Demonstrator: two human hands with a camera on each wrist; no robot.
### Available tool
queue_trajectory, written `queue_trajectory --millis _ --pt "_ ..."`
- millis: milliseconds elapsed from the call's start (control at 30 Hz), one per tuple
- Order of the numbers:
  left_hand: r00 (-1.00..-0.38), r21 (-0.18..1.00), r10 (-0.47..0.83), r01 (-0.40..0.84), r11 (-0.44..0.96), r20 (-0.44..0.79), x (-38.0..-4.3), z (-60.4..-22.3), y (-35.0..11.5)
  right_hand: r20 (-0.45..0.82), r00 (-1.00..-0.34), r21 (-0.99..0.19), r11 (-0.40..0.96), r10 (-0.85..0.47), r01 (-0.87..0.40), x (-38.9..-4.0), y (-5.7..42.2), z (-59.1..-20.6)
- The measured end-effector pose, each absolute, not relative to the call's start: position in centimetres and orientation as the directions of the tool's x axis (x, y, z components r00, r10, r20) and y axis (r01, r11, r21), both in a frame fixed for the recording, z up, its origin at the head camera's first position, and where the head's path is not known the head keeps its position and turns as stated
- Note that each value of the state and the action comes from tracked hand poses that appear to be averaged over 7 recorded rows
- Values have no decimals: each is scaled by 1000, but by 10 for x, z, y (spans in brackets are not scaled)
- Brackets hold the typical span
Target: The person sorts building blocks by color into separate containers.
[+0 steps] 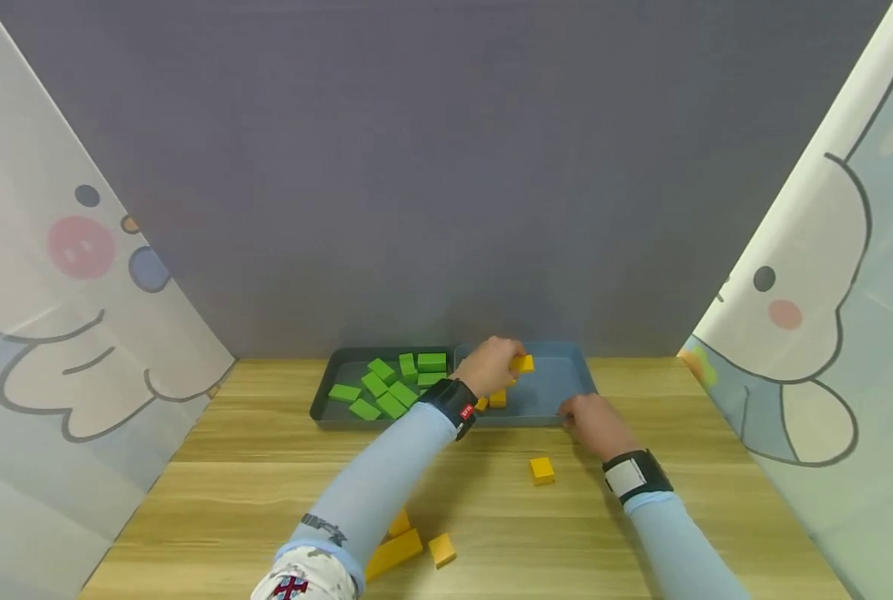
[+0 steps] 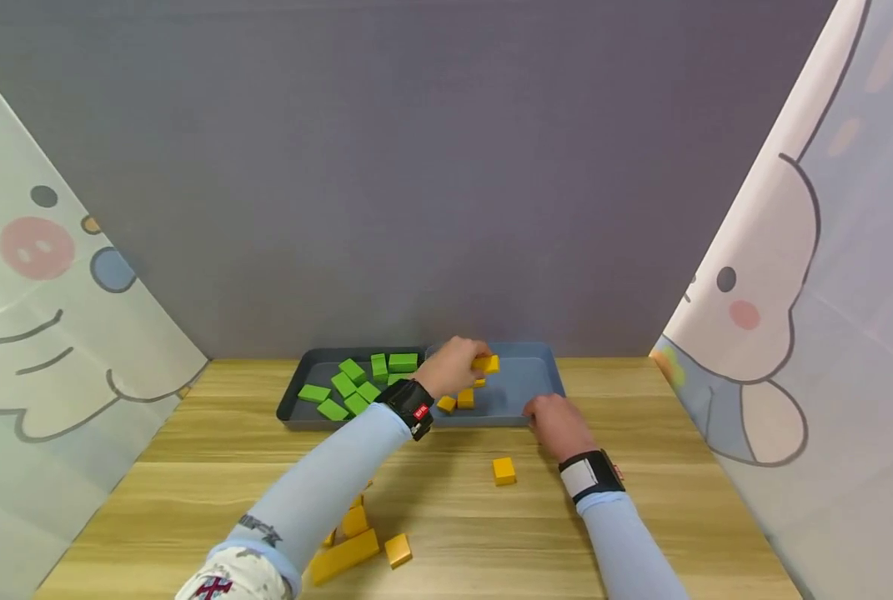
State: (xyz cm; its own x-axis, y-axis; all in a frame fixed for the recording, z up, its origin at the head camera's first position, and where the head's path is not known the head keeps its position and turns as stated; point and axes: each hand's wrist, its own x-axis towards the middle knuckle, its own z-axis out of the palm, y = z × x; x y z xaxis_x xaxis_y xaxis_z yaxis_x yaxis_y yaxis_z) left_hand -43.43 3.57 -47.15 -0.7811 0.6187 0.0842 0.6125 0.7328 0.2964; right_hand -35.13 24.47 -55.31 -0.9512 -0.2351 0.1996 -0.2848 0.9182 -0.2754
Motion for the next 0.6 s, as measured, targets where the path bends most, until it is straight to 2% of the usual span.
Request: queue_trajectory --millis 433,600 --pt "-732 217 679 672 708 51 -437 -510 61 237 -942 -268 916 -237 -297 -353 241 -557" --pt "-705 133 706 707 694 62 -438 -516 64 231 -946 -272 919 -226 -286 -353 242 -556"
